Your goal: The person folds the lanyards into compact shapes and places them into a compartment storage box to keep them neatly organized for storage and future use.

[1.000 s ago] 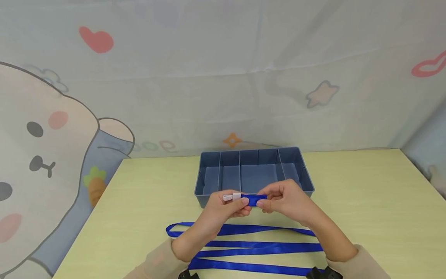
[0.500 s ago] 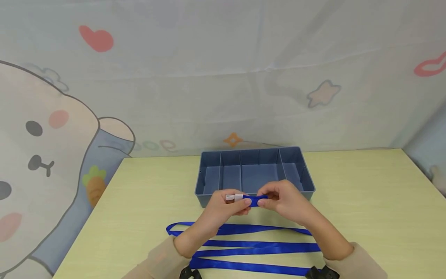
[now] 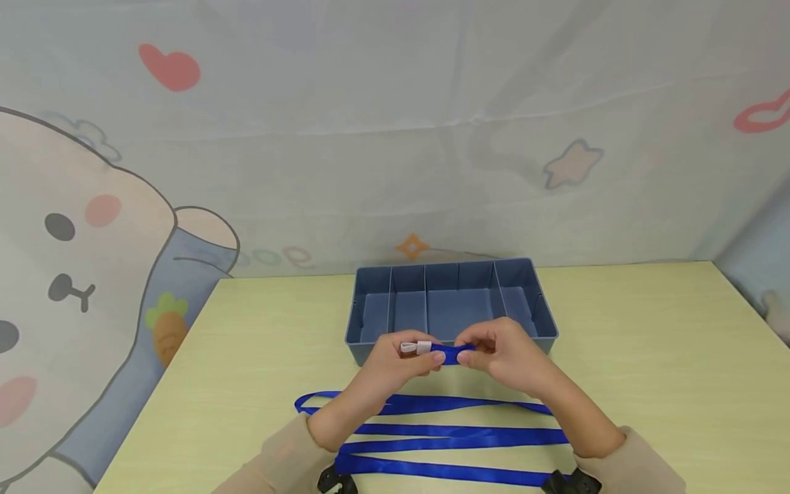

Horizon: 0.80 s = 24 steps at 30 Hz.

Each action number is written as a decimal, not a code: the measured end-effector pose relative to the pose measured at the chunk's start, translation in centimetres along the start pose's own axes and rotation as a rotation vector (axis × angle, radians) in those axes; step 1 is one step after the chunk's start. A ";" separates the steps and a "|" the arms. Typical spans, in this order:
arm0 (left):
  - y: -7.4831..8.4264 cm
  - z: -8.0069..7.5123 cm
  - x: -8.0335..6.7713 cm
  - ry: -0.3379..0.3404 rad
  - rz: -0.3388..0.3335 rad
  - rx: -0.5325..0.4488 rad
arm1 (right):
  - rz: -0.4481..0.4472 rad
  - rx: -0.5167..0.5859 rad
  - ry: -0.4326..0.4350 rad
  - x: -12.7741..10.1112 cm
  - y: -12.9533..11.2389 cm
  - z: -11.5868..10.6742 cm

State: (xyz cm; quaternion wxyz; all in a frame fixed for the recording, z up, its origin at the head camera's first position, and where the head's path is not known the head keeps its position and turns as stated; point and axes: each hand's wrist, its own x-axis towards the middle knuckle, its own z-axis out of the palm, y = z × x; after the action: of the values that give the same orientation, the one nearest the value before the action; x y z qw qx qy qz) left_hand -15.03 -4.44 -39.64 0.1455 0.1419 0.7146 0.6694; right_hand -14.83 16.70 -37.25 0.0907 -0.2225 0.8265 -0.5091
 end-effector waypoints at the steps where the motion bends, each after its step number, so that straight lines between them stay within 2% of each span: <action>1: 0.0 0.0 0.0 0.002 -0.008 -0.003 | -0.001 0.002 0.000 0.0 0.0 0.0; 9: 0.3 -0.2 -0.1 0.014 -0.035 -0.034 | -0.001 0.001 0.011 0.0 0.3 -0.2; 14: 0.3 -0.5 -0.1 0.023 -0.033 0.005 | 0.013 0.015 0.013 -0.1 0.5 -0.3; 24: 0.3 -2.5 -0.7 0.109 0.033 0.082 | 0.018 0.008 0.017 -0.3 0.5 -0.8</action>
State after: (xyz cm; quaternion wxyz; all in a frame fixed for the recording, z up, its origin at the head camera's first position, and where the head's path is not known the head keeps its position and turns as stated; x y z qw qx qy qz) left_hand -15.40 -6.96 -39.22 0.0892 0.1228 0.7458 0.6486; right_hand -14.99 17.64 -37.33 0.0890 -0.2104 0.8272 -0.5134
